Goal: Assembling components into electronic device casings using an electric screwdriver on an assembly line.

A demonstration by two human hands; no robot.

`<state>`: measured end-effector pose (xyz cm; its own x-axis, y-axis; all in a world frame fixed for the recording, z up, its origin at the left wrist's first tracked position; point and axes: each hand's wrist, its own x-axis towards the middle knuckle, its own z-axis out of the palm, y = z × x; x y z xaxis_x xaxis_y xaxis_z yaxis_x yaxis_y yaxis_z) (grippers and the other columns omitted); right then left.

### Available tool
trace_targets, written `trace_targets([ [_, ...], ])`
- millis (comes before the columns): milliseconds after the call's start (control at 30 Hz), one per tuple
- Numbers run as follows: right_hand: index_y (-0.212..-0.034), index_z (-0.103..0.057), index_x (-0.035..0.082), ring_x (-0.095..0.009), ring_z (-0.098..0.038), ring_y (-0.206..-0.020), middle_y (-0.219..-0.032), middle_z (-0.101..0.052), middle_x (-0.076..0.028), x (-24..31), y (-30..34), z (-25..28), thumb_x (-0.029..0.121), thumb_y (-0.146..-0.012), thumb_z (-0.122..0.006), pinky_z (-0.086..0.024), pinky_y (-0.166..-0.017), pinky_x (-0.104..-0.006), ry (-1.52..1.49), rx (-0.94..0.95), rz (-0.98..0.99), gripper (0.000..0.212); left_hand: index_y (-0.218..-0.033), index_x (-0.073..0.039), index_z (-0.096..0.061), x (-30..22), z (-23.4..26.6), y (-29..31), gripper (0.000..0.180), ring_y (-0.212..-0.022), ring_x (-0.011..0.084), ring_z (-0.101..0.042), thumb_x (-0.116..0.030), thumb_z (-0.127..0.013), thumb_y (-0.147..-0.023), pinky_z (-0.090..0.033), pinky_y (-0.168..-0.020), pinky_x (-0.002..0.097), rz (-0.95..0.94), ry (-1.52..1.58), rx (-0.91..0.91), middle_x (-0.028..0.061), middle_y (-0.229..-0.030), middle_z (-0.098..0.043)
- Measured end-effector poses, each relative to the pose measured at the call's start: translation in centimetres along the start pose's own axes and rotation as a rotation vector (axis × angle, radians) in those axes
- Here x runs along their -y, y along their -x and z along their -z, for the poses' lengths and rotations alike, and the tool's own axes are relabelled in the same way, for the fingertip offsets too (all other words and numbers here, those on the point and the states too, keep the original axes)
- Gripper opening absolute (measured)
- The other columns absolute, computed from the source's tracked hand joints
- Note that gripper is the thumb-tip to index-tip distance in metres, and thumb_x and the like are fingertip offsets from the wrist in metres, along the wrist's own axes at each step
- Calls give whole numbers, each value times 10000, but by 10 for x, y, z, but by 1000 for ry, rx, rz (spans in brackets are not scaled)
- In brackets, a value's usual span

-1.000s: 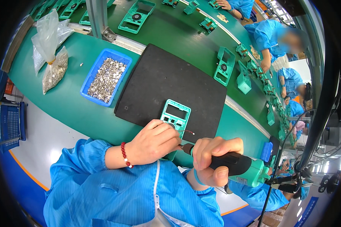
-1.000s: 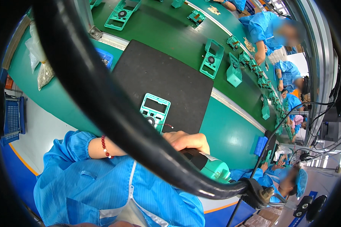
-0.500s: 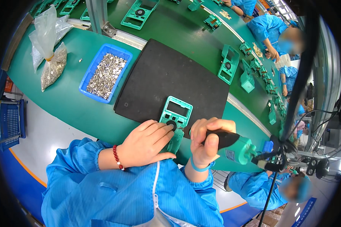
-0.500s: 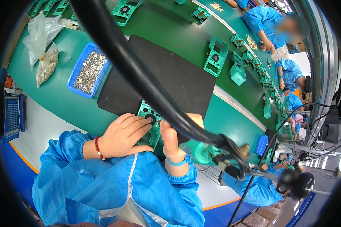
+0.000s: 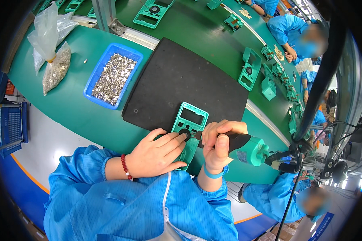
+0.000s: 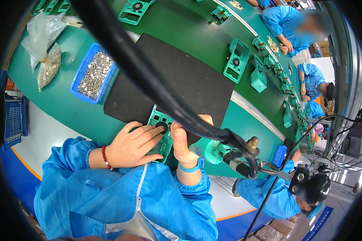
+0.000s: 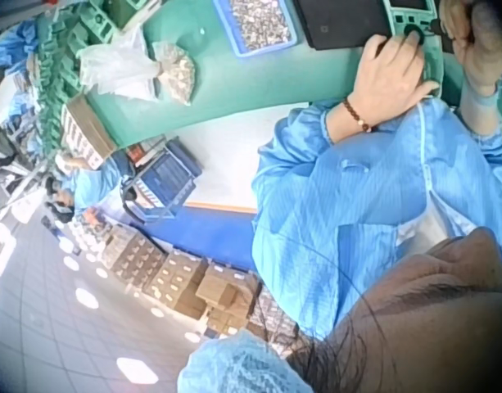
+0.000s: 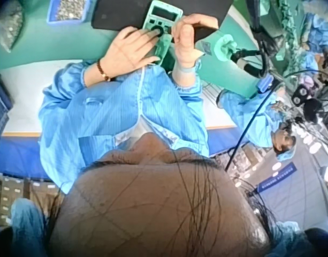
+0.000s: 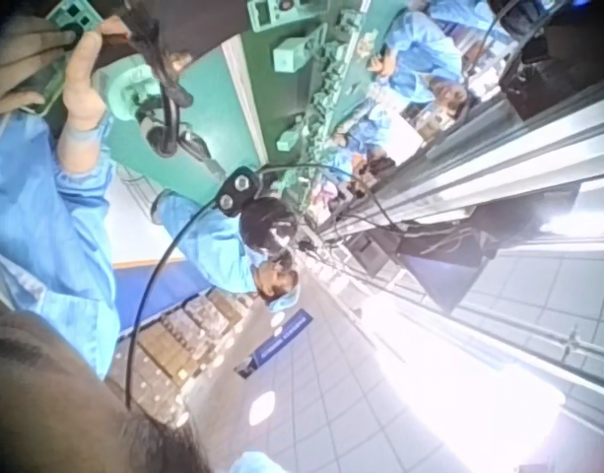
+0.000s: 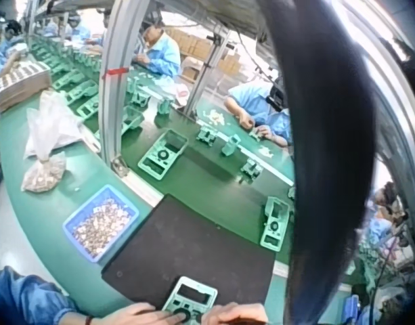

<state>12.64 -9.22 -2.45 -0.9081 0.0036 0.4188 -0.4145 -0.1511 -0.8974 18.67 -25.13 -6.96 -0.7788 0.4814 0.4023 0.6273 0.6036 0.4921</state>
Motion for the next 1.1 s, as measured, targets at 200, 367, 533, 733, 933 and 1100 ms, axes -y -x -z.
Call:
trace_targets([
  [200,-974,-489,26,-87,-403,-435,-604,-475,-33,-12,-2,10,289,-944,-709,-367,-427,-250,47,103,40,345,-1132,-38,-671,1,3,-2,492,-1119,224,-625,-421,-750,-833,-450,-961,398,2,0,-1,98,-1229,-657],
  [367,-980,-489,28,-88,-410,-449,-619,-481,-34,-15,-1,10,266,-945,-706,-375,-436,-255,93,50,-34,324,-1138,-39,-672,2,1,-5,496,-1108,213,-629,-423,-749,-835,-449,-922,380,13,-12,-15,89,-1236,-659],
  [533,-1004,-484,18,-97,-444,-478,-662,-514,-50,-14,10,9,208,-946,-701,-396,-455,-259,50,-12,27,294,-1246,-30,-633,-1,4,-6,561,-1119,216,-579,-417,-707,-846,-421,-943,404,1,-12,52,87,-1285,-608],
  [733,-1025,-579,8,-98,-581,-704,-833,-614,-49,-2,12,9,8,-873,-718,-499,-638,-258,132,-33,-57,205,-1221,-24,-637,-8,15,-10,528,-1104,208,-575,-390,-701,-846,-416,-953,397,-28,-69,109,74,-1259,-612],
  [933,-1147,-577,30,-103,-611,-829,-942,-639,-28,11,17,9,60,-769,-852,-513,-712,-271,114,100,-52,468,-1117,-31,-683,-17,28,-19,397,-1048,263,-615,-284,-734,-815,-458,-925,387,-6,-59,195,104,-1194,-641],
  [1100,-1300,-463,-29,-86,-564,-782,-896,-615,-41,24,3,28,263,-866,-791,-473,-725,-239,-141,31,-30,617,-1014,-4,-666,27,73,-41,198,-1004,347,-632,8,-635,-818,-527,-864,450,52,-128,-250,178,-1055,-642],
])
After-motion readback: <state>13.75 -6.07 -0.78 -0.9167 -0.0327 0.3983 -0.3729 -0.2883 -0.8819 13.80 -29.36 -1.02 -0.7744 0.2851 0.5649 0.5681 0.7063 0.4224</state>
